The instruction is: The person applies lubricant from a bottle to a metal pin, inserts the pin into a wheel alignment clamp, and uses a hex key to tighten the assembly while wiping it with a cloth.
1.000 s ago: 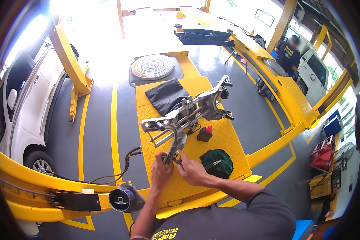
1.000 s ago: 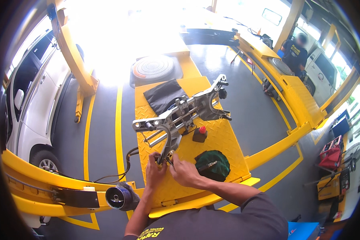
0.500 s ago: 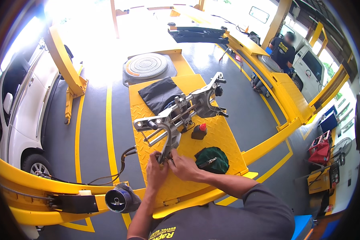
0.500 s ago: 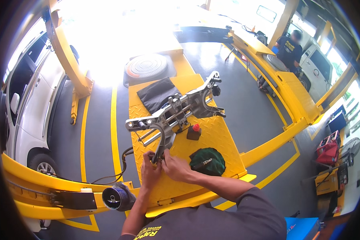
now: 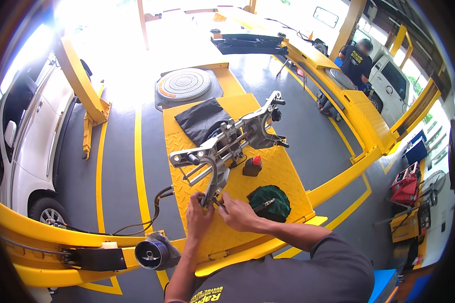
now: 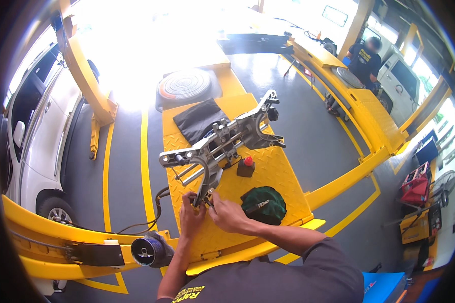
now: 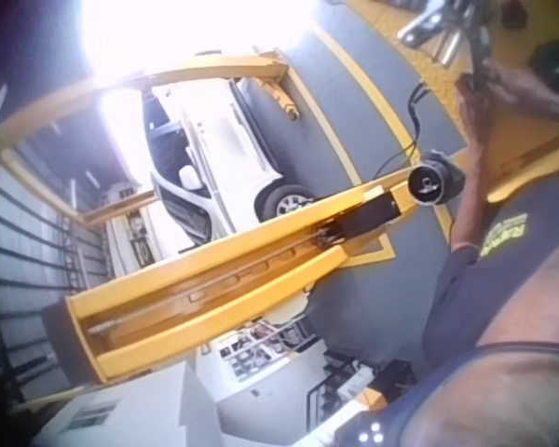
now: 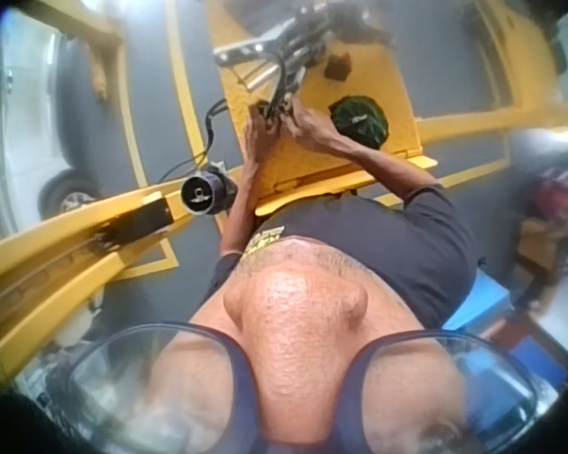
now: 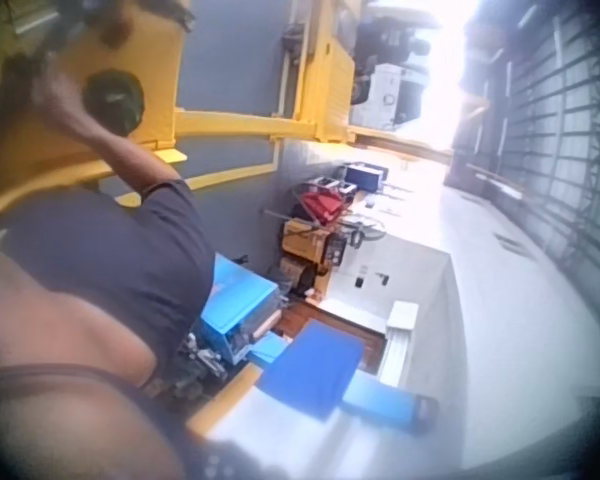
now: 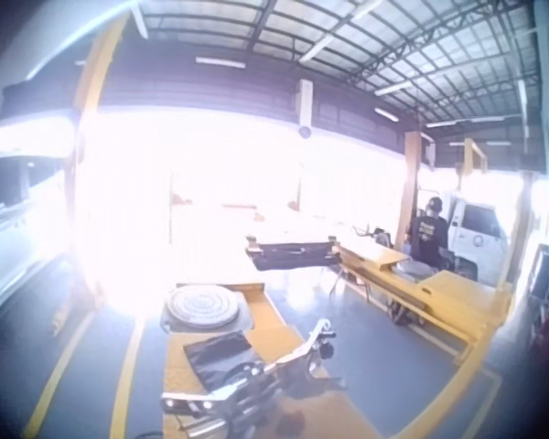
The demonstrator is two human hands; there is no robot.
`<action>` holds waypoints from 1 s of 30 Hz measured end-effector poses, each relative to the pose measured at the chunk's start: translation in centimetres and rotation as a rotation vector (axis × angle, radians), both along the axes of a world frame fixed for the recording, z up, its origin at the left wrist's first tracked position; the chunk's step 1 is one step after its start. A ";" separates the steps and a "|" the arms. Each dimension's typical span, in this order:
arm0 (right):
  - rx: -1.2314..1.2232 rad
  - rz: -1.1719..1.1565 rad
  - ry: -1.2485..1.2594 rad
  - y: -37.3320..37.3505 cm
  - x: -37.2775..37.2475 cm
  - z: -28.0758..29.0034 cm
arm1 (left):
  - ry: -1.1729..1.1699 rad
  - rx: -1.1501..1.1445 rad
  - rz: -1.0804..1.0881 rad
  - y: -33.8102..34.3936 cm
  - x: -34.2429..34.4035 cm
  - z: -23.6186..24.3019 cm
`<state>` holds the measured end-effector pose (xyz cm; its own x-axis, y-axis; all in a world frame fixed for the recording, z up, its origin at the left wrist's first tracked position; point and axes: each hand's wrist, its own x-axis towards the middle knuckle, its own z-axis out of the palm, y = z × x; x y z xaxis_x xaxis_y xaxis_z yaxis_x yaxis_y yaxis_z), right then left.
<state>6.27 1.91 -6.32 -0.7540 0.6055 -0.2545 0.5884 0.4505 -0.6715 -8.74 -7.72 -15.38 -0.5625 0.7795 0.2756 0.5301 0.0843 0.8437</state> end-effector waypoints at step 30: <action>-0.035 -0.031 -0.002 -0.1 0.1 0.0 | 0.010 -0.001 0.002 0.2 0.1 0.1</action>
